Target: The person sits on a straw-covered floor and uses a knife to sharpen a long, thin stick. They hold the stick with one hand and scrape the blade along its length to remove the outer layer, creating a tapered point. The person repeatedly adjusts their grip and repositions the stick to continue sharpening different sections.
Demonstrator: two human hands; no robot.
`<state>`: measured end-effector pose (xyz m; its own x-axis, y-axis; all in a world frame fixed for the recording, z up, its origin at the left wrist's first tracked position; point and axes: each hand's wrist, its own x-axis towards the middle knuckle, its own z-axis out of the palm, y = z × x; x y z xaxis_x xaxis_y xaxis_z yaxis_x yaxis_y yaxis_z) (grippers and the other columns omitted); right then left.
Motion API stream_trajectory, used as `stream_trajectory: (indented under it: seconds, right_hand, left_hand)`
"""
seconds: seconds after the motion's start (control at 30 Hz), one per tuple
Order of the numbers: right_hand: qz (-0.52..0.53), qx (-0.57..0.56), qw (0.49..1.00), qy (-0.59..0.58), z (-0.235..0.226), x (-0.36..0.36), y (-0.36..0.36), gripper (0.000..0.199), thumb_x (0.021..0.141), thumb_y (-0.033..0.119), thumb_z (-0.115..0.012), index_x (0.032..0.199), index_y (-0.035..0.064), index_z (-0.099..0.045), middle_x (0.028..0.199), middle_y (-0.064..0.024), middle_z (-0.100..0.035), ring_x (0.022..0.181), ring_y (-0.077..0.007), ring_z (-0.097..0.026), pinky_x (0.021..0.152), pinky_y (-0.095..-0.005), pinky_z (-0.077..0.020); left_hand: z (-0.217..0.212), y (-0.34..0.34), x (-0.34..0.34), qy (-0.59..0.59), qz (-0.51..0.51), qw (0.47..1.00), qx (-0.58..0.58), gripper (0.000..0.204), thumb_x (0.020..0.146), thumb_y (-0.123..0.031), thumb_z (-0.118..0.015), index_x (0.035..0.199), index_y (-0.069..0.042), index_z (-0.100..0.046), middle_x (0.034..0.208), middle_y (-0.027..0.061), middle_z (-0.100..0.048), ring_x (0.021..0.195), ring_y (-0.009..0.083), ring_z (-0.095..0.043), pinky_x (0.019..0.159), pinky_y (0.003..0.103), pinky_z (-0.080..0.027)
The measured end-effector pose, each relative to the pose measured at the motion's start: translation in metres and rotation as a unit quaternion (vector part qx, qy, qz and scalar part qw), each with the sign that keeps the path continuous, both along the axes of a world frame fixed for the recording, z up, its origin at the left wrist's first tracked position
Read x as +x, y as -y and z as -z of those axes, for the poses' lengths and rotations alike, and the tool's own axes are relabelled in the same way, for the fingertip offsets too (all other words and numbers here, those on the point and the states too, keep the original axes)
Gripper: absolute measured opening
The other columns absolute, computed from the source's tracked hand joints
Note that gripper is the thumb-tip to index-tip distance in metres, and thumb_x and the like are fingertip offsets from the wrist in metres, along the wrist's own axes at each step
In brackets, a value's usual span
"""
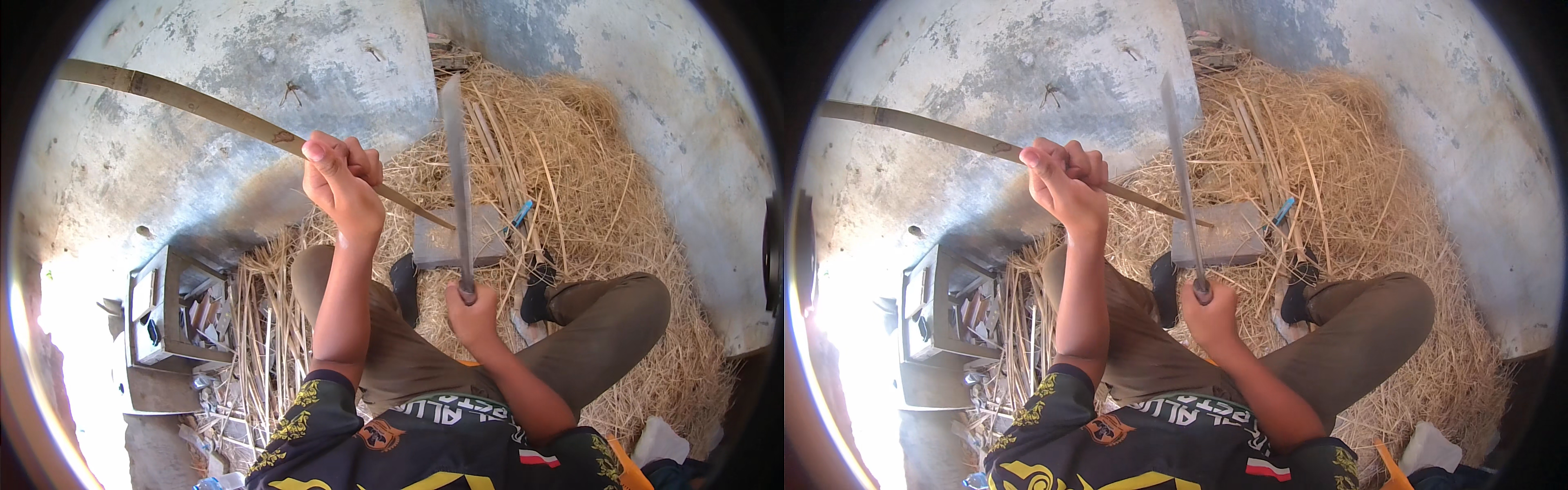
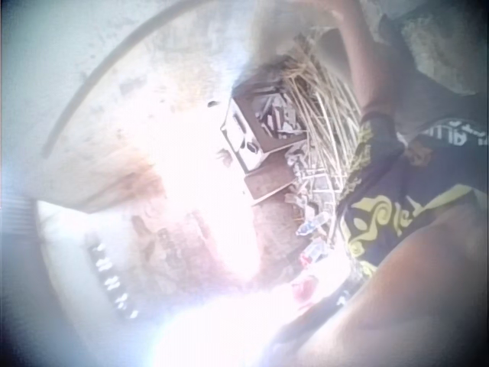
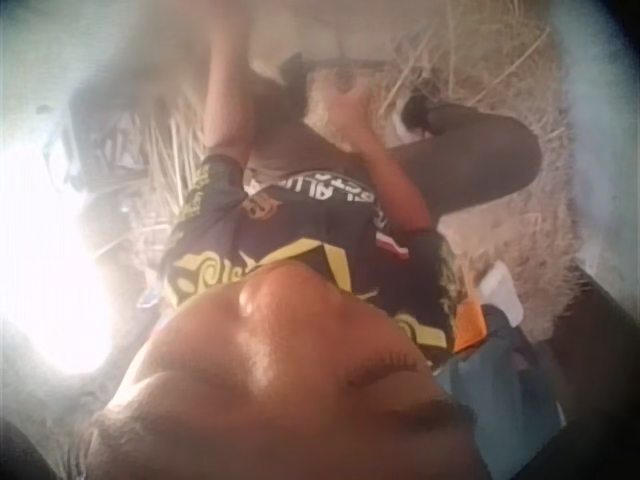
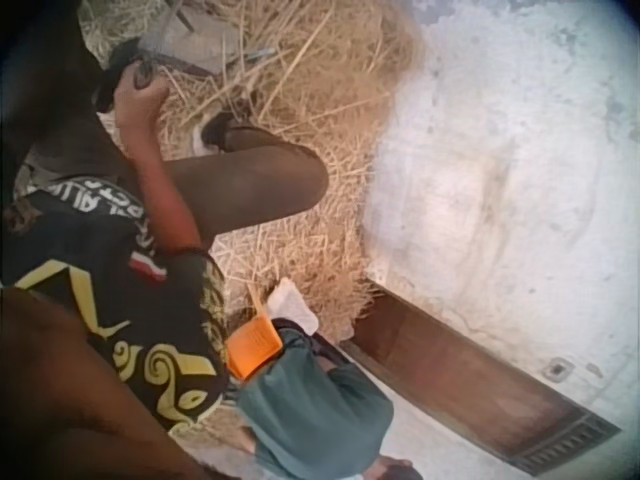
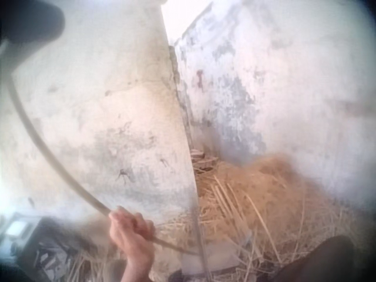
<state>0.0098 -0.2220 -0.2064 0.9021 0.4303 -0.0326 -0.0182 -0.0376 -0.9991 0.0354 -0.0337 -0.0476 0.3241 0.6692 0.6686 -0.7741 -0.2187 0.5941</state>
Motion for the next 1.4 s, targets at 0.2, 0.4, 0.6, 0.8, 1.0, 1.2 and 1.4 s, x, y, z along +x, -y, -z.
stream_trajectory:
  seconds: [0.2,0.4,0.6,0.8,1.0,1.2,1.4]
  right_hand:
    - [-0.046,-0.079,0.986,-0.137,-0.011,0.020,0.011,0.030,0.087,0.017,-0.063,0.062,0.0029,-0.053,0.052,-0.0016,-0.051,0.045,-0.0091,-0.045,0.043,-0.0318,-0.0361]
    - [-0.033,-0.054,0.995,-0.072,-0.005,0.014,0.006,0.030,0.085,0.018,-0.063,0.062,0.0008,-0.056,0.053,-0.0023,-0.052,0.050,-0.0083,-0.046,0.049,-0.0333,-0.0378]
    - [-0.058,-0.120,0.981,-0.141,-0.003,0.028,0.014,0.035,0.087,0.022,-0.065,0.062,-0.0002,-0.054,0.053,-0.0027,-0.049,0.051,-0.0089,-0.044,0.049,-0.0342,-0.0371]
    - [-0.033,0.004,0.996,-0.088,-0.004,0.021,0.004,0.035,0.088,0.020,-0.066,0.061,0.0030,-0.052,0.051,-0.0014,-0.049,0.046,-0.0087,-0.044,0.043,-0.0311,-0.0350]
    - [-0.072,-0.123,0.974,-0.178,0.003,0.026,0.004,0.033,0.088,0.019,-0.066,0.063,0.0025,-0.052,0.051,0.0004,-0.047,0.048,-0.0074,-0.043,0.045,-0.0305,-0.0353]
    - [-0.009,0.054,0.998,-0.030,-0.012,0.023,0.005,0.034,0.095,0.014,-0.062,0.064,0.0066,-0.049,0.049,-0.0003,-0.047,0.037,-0.0099,-0.044,0.036,-0.0297,-0.0341]
    - [-0.077,-0.063,0.982,-0.159,0.013,0.016,0.002,0.031,0.091,0.009,-0.062,0.063,0.0060,-0.048,0.049,-0.0014,-0.046,0.037,-0.0113,-0.046,0.036,-0.0306,-0.0349]
  left_hand:
    - [0.005,-0.013,0.000,0.005,-0.029,0.998,-0.060,0.058,0.100,-0.063,-0.044,0.074,-0.014,-0.027,0.057,-0.0045,-0.021,0.047,0.0063,-0.015,0.042,0.027,-0.014]
    - [0.001,0.004,0.004,-0.010,0.004,1.000,-0.011,0.058,0.100,-0.063,-0.043,0.074,-0.014,-0.027,0.058,-0.0042,-0.021,0.047,0.0062,-0.015,0.042,0.026,-0.015]
    - [0.005,0.000,0.001,-0.010,-0.020,1.000,0.008,0.059,0.101,-0.064,-0.041,0.074,-0.014,-0.027,0.057,-0.0043,-0.021,0.047,0.0064,-0.015,0.042,0.026,-0.015]
    - [0.003,-0.001,0.005,-0.013,-0.004,1.000,-0.001,0.059,0.100,-0.065,-0.041,0.074,-0.014,-0.027,0.057,-0.0043,-0.020,0.047,0.0068,-0.015,0.042,0.027,-0.015]
    - [0.007,-0.007,0.000,0.007,0.010,0.999,0.035,0.052,0.107,-0.051,-0.037,0.076,-0.011,-0.029,0.061,-0.0044,-0.022,0.049,0.0054,-0.019,0.042,0.025,-0.018]
    - [0.006,-0.006,0.003,0.007,0.030,0.999,0.037,0.051,0.107,-0.050,-0.037,0.075,-0.011,-0.029,0.061,-0.0049,-0.022,0.049,0.0051,-0.019,0.042,0.024,-0.018]
    - [0.010,0.000,0.001,0.012,0.036,0.999,0.018,0.053,0.106,-0.053,-0.038,0.075,-0.011,-0.029,0.061,-0.0053,-0.022,0.049,0.0052,-0.019,0.041,0.025,-0.018]
